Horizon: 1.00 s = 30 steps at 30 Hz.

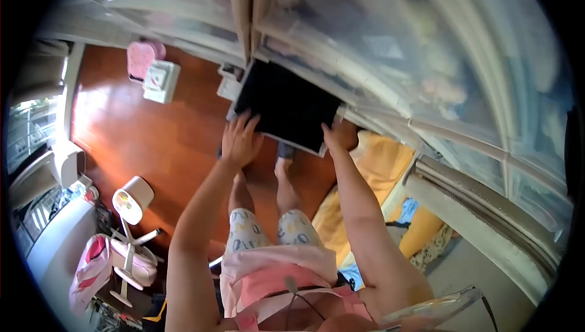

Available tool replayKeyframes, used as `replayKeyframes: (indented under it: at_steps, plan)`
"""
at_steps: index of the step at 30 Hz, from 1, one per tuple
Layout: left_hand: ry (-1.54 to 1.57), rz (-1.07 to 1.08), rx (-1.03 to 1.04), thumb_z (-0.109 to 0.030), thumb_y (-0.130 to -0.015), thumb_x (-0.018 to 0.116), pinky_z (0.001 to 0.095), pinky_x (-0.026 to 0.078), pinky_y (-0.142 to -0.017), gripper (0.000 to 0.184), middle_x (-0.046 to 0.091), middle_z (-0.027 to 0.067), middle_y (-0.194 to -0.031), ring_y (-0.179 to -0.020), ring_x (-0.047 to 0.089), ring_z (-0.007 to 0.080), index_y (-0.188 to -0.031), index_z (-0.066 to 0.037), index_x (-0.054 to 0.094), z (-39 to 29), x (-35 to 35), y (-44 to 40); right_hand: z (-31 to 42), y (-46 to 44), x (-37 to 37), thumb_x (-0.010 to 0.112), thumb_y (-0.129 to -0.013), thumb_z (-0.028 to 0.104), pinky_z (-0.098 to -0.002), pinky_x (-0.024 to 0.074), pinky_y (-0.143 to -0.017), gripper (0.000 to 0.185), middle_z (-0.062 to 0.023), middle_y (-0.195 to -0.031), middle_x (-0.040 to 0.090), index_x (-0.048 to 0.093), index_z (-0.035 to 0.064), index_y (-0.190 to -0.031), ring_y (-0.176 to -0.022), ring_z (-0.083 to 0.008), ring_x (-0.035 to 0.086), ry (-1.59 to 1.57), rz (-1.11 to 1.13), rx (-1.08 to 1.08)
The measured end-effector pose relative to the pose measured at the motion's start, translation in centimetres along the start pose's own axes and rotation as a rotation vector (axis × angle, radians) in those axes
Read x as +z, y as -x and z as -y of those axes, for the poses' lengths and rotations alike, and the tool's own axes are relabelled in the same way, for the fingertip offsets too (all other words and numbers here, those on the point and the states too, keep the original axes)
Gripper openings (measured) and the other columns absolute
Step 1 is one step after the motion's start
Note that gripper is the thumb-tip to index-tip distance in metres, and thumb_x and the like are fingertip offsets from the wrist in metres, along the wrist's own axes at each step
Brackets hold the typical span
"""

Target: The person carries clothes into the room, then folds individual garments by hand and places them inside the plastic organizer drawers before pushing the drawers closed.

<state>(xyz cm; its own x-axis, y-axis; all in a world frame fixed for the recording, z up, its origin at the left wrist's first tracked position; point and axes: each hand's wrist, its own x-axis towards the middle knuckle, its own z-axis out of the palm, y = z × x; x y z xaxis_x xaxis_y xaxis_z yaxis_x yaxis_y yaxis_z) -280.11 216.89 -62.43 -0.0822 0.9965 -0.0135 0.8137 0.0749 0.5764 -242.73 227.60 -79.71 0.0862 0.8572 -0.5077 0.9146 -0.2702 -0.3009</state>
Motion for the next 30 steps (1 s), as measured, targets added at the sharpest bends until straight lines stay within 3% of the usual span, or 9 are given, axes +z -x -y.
replayKeyframes:
  at_steps: [1,4,7,8,10,13,25,28,30]
  plan:
    - [-0.037,-0.021,0.055,-0.028,-0.083,0.076,0.0529,0.040,-0.111,0.063,0.047,0.0142,-0.154,-0.136,0.047,0.0375,-0.142,-0.015,0.057,-0.8,0.2,-1.9,0.6,2.7,-1.3,0.078,-0.090,0.025,-0.0436,0.0375,-0.116,0.076,-0.0212,-0.153,0.049,0.042,0.0055,-0.154,-0.141,-0.0361,0.046,0.023,0.028,0.031]
    - [-0.153,0.117,0.131,-0.048,-0.080,0.078,0.0654,0.028,-0.118,0.081,0.025,0.0126,-0.168,-0.152,0.025,0.0432,-0.154,-0.034,0.046,-1.3,2.5,-6.4,10.9,6.5,-4.9,0.080,-0.083,0.048,-0.0554,0.0324,-0.119,0.093,-0.0278,-0.166,0.022,0.038,0.0111,-0.158,-0.149,-0.0500,0.028,-0.113,-0.494,-0.397]
    - [-0.286,0.286,0.084,-0.071,-0.067,0.079,0.0743,0.021,-0.117,0.108,0.007,0.0071,-0.174,-0.157,0.006,0.0469,-0.160,-0.046,0.030,-0.8,5.5,-9.2,14.9,7.4,-6.1,0.077,-0.078,0.062,-0.0632,0.0346,-0.114,0.105,-0.0240,-0.168,0.020,0.031,0.0209,-0.163,-0.149,-0.0533,0.026,0.272,-0.355,-0.591]
    - [-0.316,0.331,0.056,-0.072,-0.065,0.080,0.0752,0.021,-0.116,0.111,0.007,0.0062,-0.174,-0.157,0.006,0.0471,-0.160,-0.046,0.029,0.0,6.8,-9.7,14.9,6.5,-5.2,0.079,-0.076,0.066,-0.0703,0.0286,-0.114,0.113,-0.0227,-0.170,0.012,0.022,0.0262,-0.165,-0.151,-0.0544,0.019,0.348,-0.247,-0.543]
    - [-0.374,0.421,0.002,-0.074,-0.061,0.081,0.0772,0.022,-0.114,0.117,0.006,0.0042,-0.174,-0.157,0.006,0.0475,-0.161,-0.047,0.027,1.0,7.8,-11.0,16.4,5.1,-5.6,0.080,-0.074,0.066,-0.0683,0.0252,-0.118,0.118,-0.0279,-0.168,0.012,0.020,0.0233,-0.165,-0.152,-0.0560,0.016,0.488,-0.089,-0.406]
    - [-0.398,0.446,-0.046,-0.077,-0.056,0.082,0.0787,0.023,-0.112,0.128,0.000,-0.0002,-0.175,-0.157,0.003,0.0465,-0.163,-0.049,0.018,3.2,10.4,-11.7,14.4,1.5,-2.5,0.080,-0.071,0.071,-0.0714,0.0238,-0.117,0.124,-0.0307,-0.168,0.009,0.016,0.0230,-0.166,-0.151,-0.0579,0.012,0.364,-0.131,-0.551]
    - [-0.374,0.487,-0.018,-0.082,-0.055,0.079,0.0754,0.022,-0.116,0.130,-0.002,-0.0036,-0.175,-0.159,-0.002,0.0410,-0.163,-0.049,0.013,6.3,14.0,-13.5,12.4,-3.0,2.3,0.072,-0.080,0.070,-0.0694,0.0197,-0.119,0.121,-0.0357,-0.166,0.008,0.007,0.0168,-0.167,-0.148,-0.0644,0.009,0.415,-0.159,-0.623]
    - [-0.359,0.505,-0.026,-0.081,-0.058,0.079,0.0751,0.022,-0.115,0.127,-0.001,-0.0029,-0.175,-0.159,-0.001,0.0424,-0.163,-0.048,0.016,5.7,12.7,-13.3,16.0,0.2,0.0,0.074,-0.085,0.057,-0.0667,0.0238,-0.118,0.105,-0.0366,-0.164,0.014,0.022,0.0127,-0.164,-0.148,-0.0608,0.017,0.577,-0.144,-0.465]
    - [-0.337,0.474,-0.015,-0.077,-0.058,0.081,0.0733,0.019,-0.117,0.123,0.008,0.0012,-0.175,-0.158,0.004,0.0441,-0.163,-0.043,0.026,5.0,11.3,-12.9,16.3,3.8,-1.0,0.074,-0.087,0.044,-0.0626,0.0316,-0.114,0.082,-0.0353,-0.156,0.029,0.040,0.0100,-0.153,-0.142,-0.0566,0.030,0.384,-0.255,-0.769]
